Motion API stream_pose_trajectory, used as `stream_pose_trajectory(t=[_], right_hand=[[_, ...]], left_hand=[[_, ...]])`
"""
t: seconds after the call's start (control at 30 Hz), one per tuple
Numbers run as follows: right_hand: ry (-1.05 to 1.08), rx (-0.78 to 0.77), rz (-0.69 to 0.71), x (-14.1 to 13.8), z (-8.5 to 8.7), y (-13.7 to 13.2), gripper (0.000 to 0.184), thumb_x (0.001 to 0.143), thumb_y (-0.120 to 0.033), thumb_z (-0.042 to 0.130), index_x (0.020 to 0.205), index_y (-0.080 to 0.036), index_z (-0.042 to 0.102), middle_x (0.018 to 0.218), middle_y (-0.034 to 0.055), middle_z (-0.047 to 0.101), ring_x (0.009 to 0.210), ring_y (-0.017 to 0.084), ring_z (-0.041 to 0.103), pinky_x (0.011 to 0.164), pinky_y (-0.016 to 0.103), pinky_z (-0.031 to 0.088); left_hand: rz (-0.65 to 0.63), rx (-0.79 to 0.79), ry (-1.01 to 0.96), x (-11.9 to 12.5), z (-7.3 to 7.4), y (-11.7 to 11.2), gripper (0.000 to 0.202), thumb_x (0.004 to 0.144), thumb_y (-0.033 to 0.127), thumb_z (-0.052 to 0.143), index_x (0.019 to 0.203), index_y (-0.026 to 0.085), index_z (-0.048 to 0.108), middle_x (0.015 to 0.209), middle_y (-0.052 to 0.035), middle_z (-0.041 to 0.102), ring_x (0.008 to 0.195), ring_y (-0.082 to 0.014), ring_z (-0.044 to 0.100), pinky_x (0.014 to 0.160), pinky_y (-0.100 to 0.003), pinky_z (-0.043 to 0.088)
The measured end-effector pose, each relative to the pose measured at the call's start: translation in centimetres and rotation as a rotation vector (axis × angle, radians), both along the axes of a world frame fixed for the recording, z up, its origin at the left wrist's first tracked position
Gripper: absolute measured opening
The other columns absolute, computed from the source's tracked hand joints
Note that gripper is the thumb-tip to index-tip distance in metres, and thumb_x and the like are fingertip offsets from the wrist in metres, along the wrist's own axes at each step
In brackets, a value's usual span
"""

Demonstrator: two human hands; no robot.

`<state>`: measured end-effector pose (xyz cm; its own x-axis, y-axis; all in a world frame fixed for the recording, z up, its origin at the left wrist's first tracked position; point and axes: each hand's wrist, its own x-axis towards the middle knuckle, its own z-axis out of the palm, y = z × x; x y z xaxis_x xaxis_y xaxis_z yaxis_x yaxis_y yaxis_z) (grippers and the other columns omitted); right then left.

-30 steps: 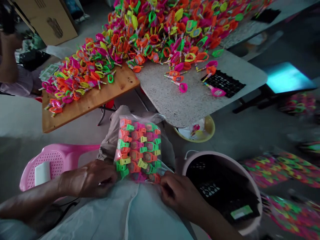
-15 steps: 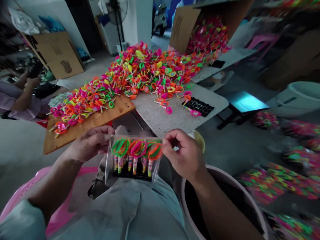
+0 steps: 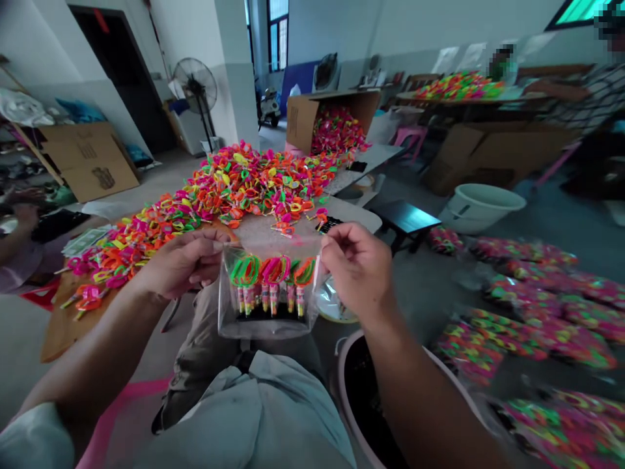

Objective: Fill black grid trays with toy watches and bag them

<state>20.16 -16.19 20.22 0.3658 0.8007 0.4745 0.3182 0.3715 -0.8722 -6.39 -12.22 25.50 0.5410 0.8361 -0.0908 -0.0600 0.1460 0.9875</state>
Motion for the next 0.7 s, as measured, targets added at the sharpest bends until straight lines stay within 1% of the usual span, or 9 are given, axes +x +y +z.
stream_pose_trajectory(t=[0.1,0.17,0.23,0.3,0.43,0.5,0.6,0.67,0.7], right_hand=[[-0.013,0.061,-0.072,0.6,0.9,0.8,0.01,0.081,-0.025,0.066,0.074,-0.024,0.06,0.054,-0.0039,0.056,0.045,0.012,0.049,0.044,0.024,0.037],[-0.039,0.044,-0.078,0.9,1.3,1.3,0.011,0.081,-0.025,0.066,0.072,-0.024,0.059,0.051,-0.0047,0.054,0.044,0.011,0.048,0.044,0.024,0.037],[-0.056,0.005,-0.054,1.2,1.5,1.6,0.013,0.081,-0.025,0.066,0.071,-0.023,0.058,0.049,-0.0055,0.053,0.043,0.011,0.047,0.045,0.023,0.037],[-0.049,-0.004,-0.035,1.6,1.7,1.7,0.013,0.082,-0.025,0.065,0.071,-0.023,0.058,0.047,-0.0058,0.053,0.042,0.01,0.047,0.045,0.023,0.037],[0.009,0.052,-0.077,2.3,2.1,1.9,0.009,0.081,-0.024,0.064,0.074,-0.023,0.059,0.049,-0.0058,0.054,0.041,0.011,0.048,0.043,0.023,0.037],[0.034,0.073,-0.133,2.7,2.4,2.0,0.01,0.082,-0.026,0.065,0.075,-0.024,0.058,0.051,-0.006,0.055,0.042,0.01,0.049,0.043,0.022,0.037],[0.079,0.08,-0.214,3.3,2.4,1.7,0.014,0.086,-0.033,0.063,0.078,-0.024,0.056,0.053,-0.0071,0.053,0.044,0.01,0.049,0.045,0.021,0.038],[0.106,0.059,-0.248,3.5,1.9,0.8,0.018,0.089,-0.039,0.059,0.08,-0.024,0.055,0.054,-0.0077,0.051,0.045,0.009,0.049,0.047,0.021,0.039],[0.116,0.038,-0.264,3.5,1.3,0.1,0.021,0.091,-0.041,0.057,0.08,-0.024,0.055,0.054,-0.0078,0.051,0.046,0.009,0.049,0.048,0.021,0.04]], left_hand=[[-0.011,0.013,-0.046,1.4,0.7,0.4,0.023,0.073,0.026,0.068,0.072,0.019,0.046,0.055,0.0116,0.034,0.036,-0.0018,0.03,0.039,-0.018,0.035],[-0.002,0.026,-0.046,2.4,0.9,0.9,0.026,0.074,0.026,0.068,0.069,0.02,0.043,0.055,0.0113,0.032,0.036,-0.0022,0.031,0.039,-0.018,0.035],[-0.009,0.031,-0.042,3.3,0.7,1.7,0.027,0.074,0.026,0.067,0.067,0.02,0.042,0.054,0.0108,0.033,0.036,-0.0029,0.032,0.039,-0.019,0.035],[-0.049,0.014,-0.06,3.9,0.4,2.6,0.029,0.073,0.026,0.067,0.065,0.021,0.04,0.054,0.0104,0.032,0.037,-0.0033,0.032,0.04,-0.019,0.036],[-0.099,-0.039,-0.153,4.5,0.2,4.0,0.027,0.071,0.024,0.066,0.065,0.02,0.04,0.054,0.0103,0.032,0.037,-0.003,0.031,0.039,-0.018,0.033],[-0.107,-0.065,-0.186,4.9,0.7,4.0,0.029,0.07,0.022,0.067,0.065,0.02,0.038,0.054,0.0105,0.033,0.037,-0.0024,0.03,0.039,-0.018,0.033],[-0.128,-0.086,-0.212,6.2,1.8,3.5,0.032,0.071,0.02,0.067,0.065,0.02,0.036,0.055,0.011,0.033,0.037,-0.0016,0.029,0.04,-0.018,0.032],[-0.165,-0.078,-0.22,7.5,2.3,3.1,0.029,0.076,0.017,0.063,0.066,0.02,0.036,0.056,0.0108,0.033,0.038,-0.0012,0.03,0.042,-0.017,0.032],[-0.192,-0.075,-0.221,8.2,2.5,3.0,0.027,0.079,0.015,0.06,0.067,0.02,0.036,0.056,0.0106,0.033,0.039,-0.0011,0.031,0.044,-0.017,0.033]])
